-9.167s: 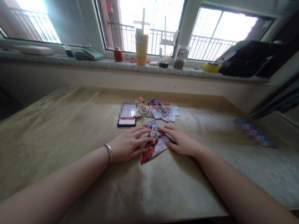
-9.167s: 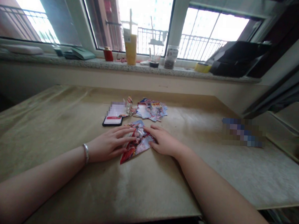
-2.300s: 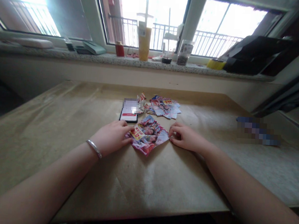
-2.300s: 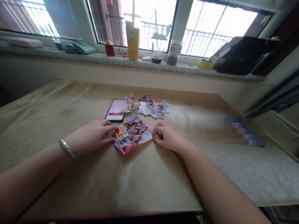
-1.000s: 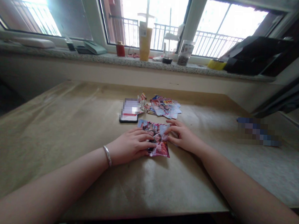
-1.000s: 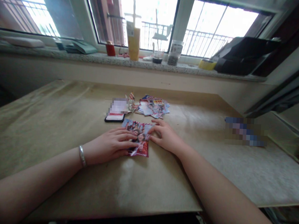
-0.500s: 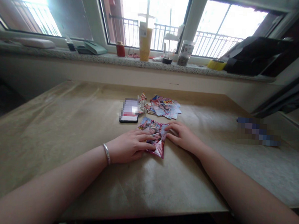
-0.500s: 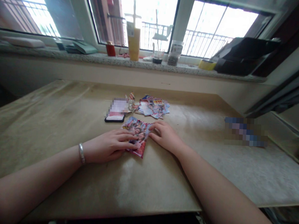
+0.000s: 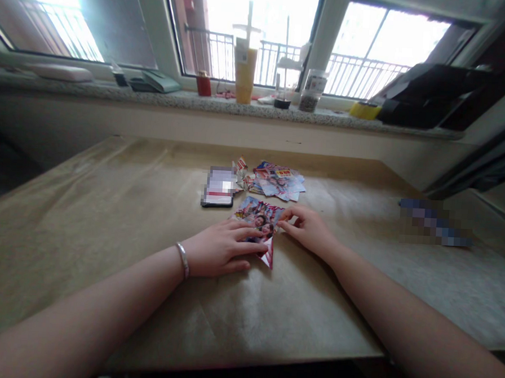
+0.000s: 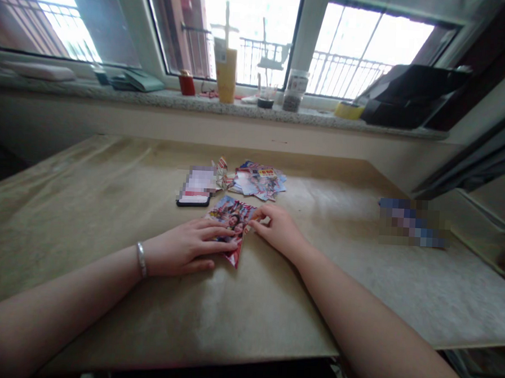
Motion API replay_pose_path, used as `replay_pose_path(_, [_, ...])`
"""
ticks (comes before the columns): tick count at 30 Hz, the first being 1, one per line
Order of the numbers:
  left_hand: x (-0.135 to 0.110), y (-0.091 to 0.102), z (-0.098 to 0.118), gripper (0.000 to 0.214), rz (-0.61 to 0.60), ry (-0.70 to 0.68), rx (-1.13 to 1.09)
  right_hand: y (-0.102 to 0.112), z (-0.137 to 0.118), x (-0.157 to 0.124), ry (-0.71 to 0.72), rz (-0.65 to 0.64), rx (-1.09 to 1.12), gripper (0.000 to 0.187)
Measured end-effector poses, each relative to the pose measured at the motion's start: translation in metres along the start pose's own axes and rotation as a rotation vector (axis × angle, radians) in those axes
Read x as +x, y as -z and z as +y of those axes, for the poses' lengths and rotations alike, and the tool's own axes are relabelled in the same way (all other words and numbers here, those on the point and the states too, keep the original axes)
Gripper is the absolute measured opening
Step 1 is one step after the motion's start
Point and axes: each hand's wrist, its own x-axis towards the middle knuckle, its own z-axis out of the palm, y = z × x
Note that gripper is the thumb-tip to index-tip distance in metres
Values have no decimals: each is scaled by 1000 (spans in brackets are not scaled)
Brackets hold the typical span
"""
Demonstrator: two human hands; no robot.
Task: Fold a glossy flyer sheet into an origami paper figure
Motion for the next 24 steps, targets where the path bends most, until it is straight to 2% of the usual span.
replay_pose_path(13, [3,-2,4,49,11,-8,-69,-3,-2,2,-30,52,-142,16])
replay_pose_path(20, [4,-3,3,47,32,-10,-78,-6,-2,3,-120,113,-106,13])
replay_pose_path(24, [4,-3,2,48,38,-18,-77,-7,2,6,-125,119,-45,9])
